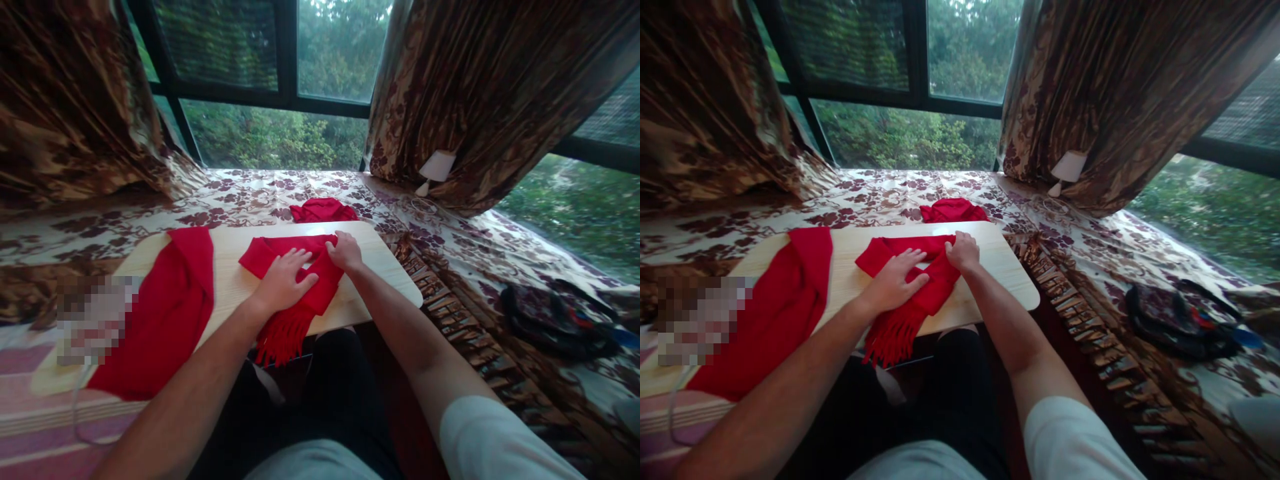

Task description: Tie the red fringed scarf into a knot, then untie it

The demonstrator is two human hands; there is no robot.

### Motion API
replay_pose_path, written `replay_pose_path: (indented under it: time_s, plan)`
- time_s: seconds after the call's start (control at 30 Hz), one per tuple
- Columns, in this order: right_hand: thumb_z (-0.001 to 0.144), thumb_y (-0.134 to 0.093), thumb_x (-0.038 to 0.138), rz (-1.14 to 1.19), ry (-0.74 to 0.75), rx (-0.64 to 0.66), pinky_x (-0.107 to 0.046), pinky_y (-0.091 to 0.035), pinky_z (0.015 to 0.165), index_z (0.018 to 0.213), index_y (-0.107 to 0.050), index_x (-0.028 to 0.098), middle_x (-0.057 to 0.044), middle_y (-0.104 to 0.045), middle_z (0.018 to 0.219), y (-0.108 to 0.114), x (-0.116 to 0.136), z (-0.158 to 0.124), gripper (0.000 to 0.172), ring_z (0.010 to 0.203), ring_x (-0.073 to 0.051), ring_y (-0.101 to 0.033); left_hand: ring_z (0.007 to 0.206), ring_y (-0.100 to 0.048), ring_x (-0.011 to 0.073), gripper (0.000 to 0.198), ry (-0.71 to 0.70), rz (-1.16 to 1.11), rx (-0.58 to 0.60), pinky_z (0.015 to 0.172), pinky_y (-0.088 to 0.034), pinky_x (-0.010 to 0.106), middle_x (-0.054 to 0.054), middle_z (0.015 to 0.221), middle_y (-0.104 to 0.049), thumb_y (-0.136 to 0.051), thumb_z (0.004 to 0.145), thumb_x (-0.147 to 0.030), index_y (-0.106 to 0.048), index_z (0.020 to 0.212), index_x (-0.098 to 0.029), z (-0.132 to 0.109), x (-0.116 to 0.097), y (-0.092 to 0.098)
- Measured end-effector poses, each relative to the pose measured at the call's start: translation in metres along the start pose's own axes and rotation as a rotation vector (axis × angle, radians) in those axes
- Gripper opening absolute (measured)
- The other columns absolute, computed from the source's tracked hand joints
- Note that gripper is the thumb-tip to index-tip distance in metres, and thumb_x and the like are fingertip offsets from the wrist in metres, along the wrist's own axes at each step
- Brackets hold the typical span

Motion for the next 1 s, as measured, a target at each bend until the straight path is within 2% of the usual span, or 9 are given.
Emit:
replay_pose_path:
  time_s: [0.07, 0.17, 0.27, 0.37, 0.5, 0.6, 0.67, 0.73, 1.0]
  plan:
    - [0.094, -0.052, 0.043, -0.009, -0.083, 0.094, -0.038, -0.045, 0.098, 0.130, -0.057, 0.014, -0.018, -0.065, 0.126, -0.015, -0.005, 0.004, 0.047, 0.117, -0.029, -0.060, 0.146, -0.032, 0.0334, 0.063, 0.028, 0.044, 0.166, 0.118, -0.012, 0.063, 0.011, 0.154, -0.044, -0.047, 0.093, -0.058, -0.050, 0.147, -0.026, 0.004, 0.000, -0.026]
    - [0.097, -0.044, 0.039, 0.018, -0.164, 0.210, -0.036, -0.048, 0.092, 0.123, -0.059, 0.012, -0.019, -0.069, 0.119, -0.027, -0.010, 0.012, 0.040, 0.111, -0.028, -0.065, 0.147, -0.028, 0.0379, 0.065, 0.099, 0.056, 0.288, 0.115, -0.003, 0.068, 0.013, 0.156, -0.040, -0.048, 0.090, -0.063, -0.050, 0.146, -0.031, 0.002, 0.014, -0.050]
    - [0.098, -0.043, 0.034, 0.033, -0.164, 0.237, -0.034, -0.047, 0.091, 0.120, -0.060, 0.011, -0.020, -0.068, 0.122, -0.027, -0.010, 0.021, 0.036, 0.113, -0.028, -0.065, 0.148, -0.024, 0.0395, 0.065, 0.079, 0.097, 0.285, 0.114, -0.001, 0.070, 0.013, 0.159, -0.036, -0.050, 0.089, -0.063, -0.050, 0.147, -0.034, -0.002, 0.015, -0.052]
    - [0.098, -0.043, 0.032, 0.025, -0.139, 0.254, -0.033, -0.046, 0.093, 0.122, -0.059, 0.011, -0.021, -0.067, 0.124, -0.029, -0.009, 0.025, 0.036, 0.115, -0.028, -0.063, 0.146, -0.027, 0.0381, 0.053, -0.059, 0.169, 0.238, 0.114, -0.003, 0.070, 0.011, 0.158, -0.036, -0.050, 0.091, -0.056, -0.057, 0.140, -0.036, -0.006, -0.008, -0.043]
    - [0.099, -0.042, 0.031, -0.003, -0.111, 0.265, -0.034, -0.047, 0.092, 0.123, -0.059, 0.011, -0.020, -0.067, 0.123, -0.035, -0.008, 0.023, 0.035, 0.113, -0.028, -0.064, 0.133, -0.043, 0.0338, 0.055, -0.248, 0.211, 0.237, 0.118, -0.009, 0.062, 0.014, 0.138, -0.055, -0.057, 0.087, -0.058, -0.063, 0.130, -0.025, -0.010, -0.048, -0.042]
    - [0.098, -0.042, 0.029, -0.028, -0.083, 0.255, -0.035, -0.047, 0.089, 0.123, -0.058, 0.011, -0.020, -0.068, 0.121, -0.037, -0.006, 0.023, 0.034, 0.110, -0.028, -0.065, 0.118, -0.052, 0.0329, 0.058, -0.309, 0.240, 0.276, 0.112, -0.026, 0.058, 0.014, 0.120, -0.061, -0.061, 0.083, -0.057, -0.062, 0.128, -0.021, -0.007, -0.065, -0.053]
    - [0.098, -0.044, 0.028, -0.029, -0.058, 0.250, -0.033, -0.047, 0.089, 0.122, -0.058, 0.012, -0.019, -0.069, 0.120, -0.037, -0.003, 0.025, 0.033, 0.109, -0.027, -0.065, 0.110, -0.054, 0.0326, 0.046, -0.305, 0.282, 0.296, 0.103, -0.037, 0.054, 0.015, 0.112, -0.062, -0.061, 0.084, -0.046, -0.065, 0.119, -0.018, -0.003, -0.067, -0.060]
    - [0.098, -0.044, 0.028, -0.016, -0.046, 0.248, -0.032, -0.047, 0.089, 0.119, -0.060, 0.013, -0.017, -0.069, 0.119, -0.035, -0.002, 0.027, 0.031, 0.109, -0.026, -0.065, 0.105, -0.055, 0.0321, 0.034, -0.292, 0.312, 0.298, 0.095, -0.042, 0.050, 0.015, 0.107, -0.062, -0.059, 0.083, -0.036, -0.067, 0.110, -0.017, 0.001, -0.066, -0.063]
    - [0.099, -0.042, 0.027, -0.040, 0.036, 0.211, -0.033, -0.045, 0.092, 0.118, -0.062, 0.015, -0.016, -0.068, 0.121, -0.023, 0.009, 0.035, 0.031, 0.110, -0.026, -0.063, 0.099, -0.057, 0.0312, 0.029, -0.295, 0.287, 0.323, 0.088, -0.045, 0.046, 0.016, 0.102, -0.062, -0.057, 0.082, -0.032, -0.067, 0.105, -0.018, -0.001, -0.065, -0.059]
Point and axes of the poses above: each hand's wrist, its own z-axis towards the middle knuckle, its own y-axis out of the back of the hand, x = y × z, the point moved 10 cm from there along z, towards the middle knuckle
